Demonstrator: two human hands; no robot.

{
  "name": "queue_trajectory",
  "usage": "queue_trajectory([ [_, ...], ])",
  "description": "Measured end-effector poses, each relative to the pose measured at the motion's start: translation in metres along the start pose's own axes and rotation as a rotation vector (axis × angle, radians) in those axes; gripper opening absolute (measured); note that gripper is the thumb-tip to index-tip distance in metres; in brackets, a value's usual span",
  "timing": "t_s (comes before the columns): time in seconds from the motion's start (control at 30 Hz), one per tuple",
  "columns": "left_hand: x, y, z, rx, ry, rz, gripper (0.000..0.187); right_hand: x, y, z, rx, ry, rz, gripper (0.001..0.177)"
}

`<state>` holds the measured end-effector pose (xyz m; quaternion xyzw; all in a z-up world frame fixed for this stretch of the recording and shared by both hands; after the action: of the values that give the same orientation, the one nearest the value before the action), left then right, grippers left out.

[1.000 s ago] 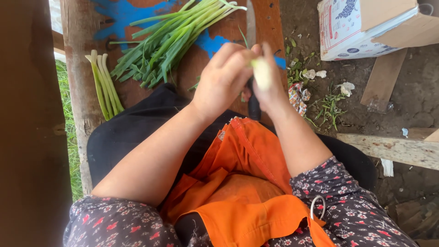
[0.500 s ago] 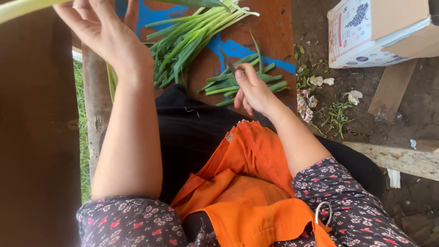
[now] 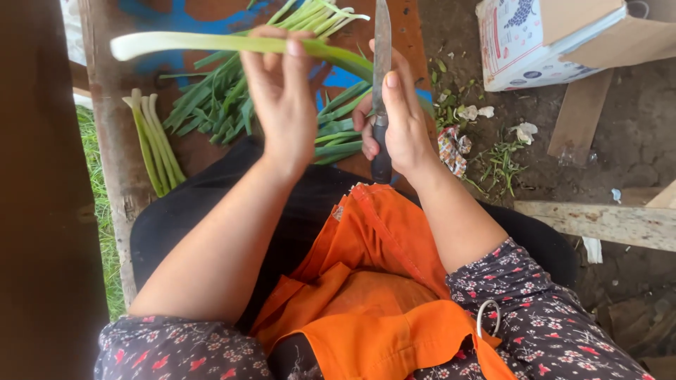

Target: The recorder is cleaning spring onions by peeling off outer layers and trimming the ends with a knife.

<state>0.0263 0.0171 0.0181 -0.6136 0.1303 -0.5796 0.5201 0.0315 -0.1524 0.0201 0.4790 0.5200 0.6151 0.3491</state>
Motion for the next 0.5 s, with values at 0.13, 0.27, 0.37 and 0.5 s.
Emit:
queue_trajectory([
  [0.13, 0.011, 0.01, -0.018, -0.029, 0.059, 0.03, 0.017, -0.001, -0.006, 0.003, 0.124, -0.021, 0.11, 0.06],
  [0.27, 0.014, 0.014, -0.026, -0.051, 0.105, 0.005, 0.018, 0.001, -0.004, 0.002, 0.152, 0.013, 0.146, 0.054],
  [0.37, 0.011, 0.019, -0.027, -0.042, 0.103, 0.029, 0.019, 0.003, -0.005, 0.002, 0.156, 0.01, 0.135, 0.052],
  [0.5, 0.01, 0.016, -0.028, -0.038, 0.134, 0.079, 0.018, 0.003, -0.005, 0.002, 0.151, -0.004, 0.096, 0.049],
])
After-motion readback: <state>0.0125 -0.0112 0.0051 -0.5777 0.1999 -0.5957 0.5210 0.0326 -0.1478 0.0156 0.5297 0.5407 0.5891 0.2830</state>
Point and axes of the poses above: each hand's wrist, its own z-axis towards the middle knuckle, its own x-axis out of the palm, y = z × x, the point moved 3 cm from there along z, towards the middle knuckle, and after that the axes turned 10 degrees about -y, right-handed, at the moved point
